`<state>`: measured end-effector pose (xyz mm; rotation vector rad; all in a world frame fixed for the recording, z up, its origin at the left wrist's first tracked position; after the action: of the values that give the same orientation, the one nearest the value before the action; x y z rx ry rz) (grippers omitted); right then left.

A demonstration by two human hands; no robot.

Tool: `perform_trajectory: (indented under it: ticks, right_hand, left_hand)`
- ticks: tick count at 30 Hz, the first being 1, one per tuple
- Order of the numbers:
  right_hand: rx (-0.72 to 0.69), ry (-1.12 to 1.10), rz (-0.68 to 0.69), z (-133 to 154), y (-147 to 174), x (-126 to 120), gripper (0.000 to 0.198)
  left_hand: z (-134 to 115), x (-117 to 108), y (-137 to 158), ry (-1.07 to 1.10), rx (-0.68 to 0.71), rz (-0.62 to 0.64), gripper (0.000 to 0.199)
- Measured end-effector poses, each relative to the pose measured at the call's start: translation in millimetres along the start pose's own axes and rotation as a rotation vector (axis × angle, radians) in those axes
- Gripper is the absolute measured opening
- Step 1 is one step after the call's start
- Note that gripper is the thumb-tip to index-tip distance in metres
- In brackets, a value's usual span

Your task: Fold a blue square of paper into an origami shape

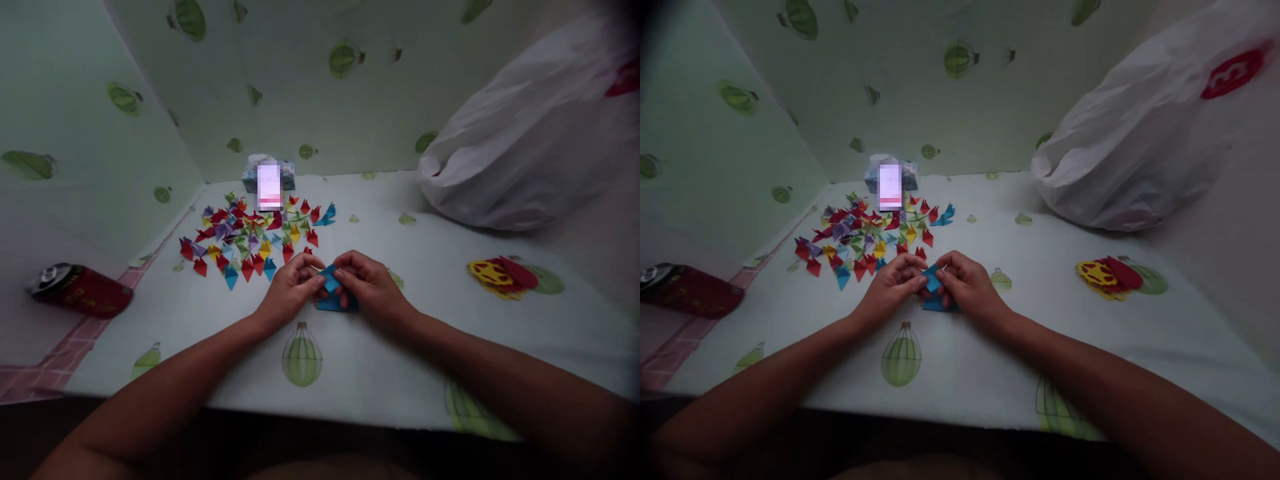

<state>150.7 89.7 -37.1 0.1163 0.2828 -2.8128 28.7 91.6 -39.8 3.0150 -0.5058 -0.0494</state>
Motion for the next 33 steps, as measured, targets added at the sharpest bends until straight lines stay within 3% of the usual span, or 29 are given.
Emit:
perform_trajectory:
  ticks: [4, 13, 18, 23, 33]
  right_hand:
    - [-0.048, -0.046, 0.001, 2, -2, -1, 0.022]
    - [-0.069, -0.066, -0.008, 3, -2, -2, 0.018]
    - [-0.031, -0.057, -0.007, 3, -1, -2, 0.012]
    - [-0.011, -0.060, -0.053, 2, -2, -7, 0.016]
    - [0.038, -0.177, -0.057, -5, -2, -7, 0.023]
  left_hand:
    - [-4, -3, -1, 0.031, 0.038, -0.012, 0.023]
    - [-5, -7, -1, 0.015, 0.054, -0.038, 0.018]
    - [-3, -7, -2, 0.018, 0.039, -0.028, 0.017]
    - [6, -3, -4, 0.087, -0.034, 0.035, 0.028]
    - [6, -2, -4, 0.100, -0.028, 0.052, 0.032]
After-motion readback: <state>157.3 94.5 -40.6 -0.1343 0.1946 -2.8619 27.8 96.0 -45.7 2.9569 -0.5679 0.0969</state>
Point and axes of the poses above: each hand's wrist, its own y-axis away from the middle knuckle, its own x-axis out of the palm, z = x × y, the point moved 10 cm from there along -y, towards the middle knuckle, and after that the axes turned 6 degrees about -x, right-handed, at the moved point
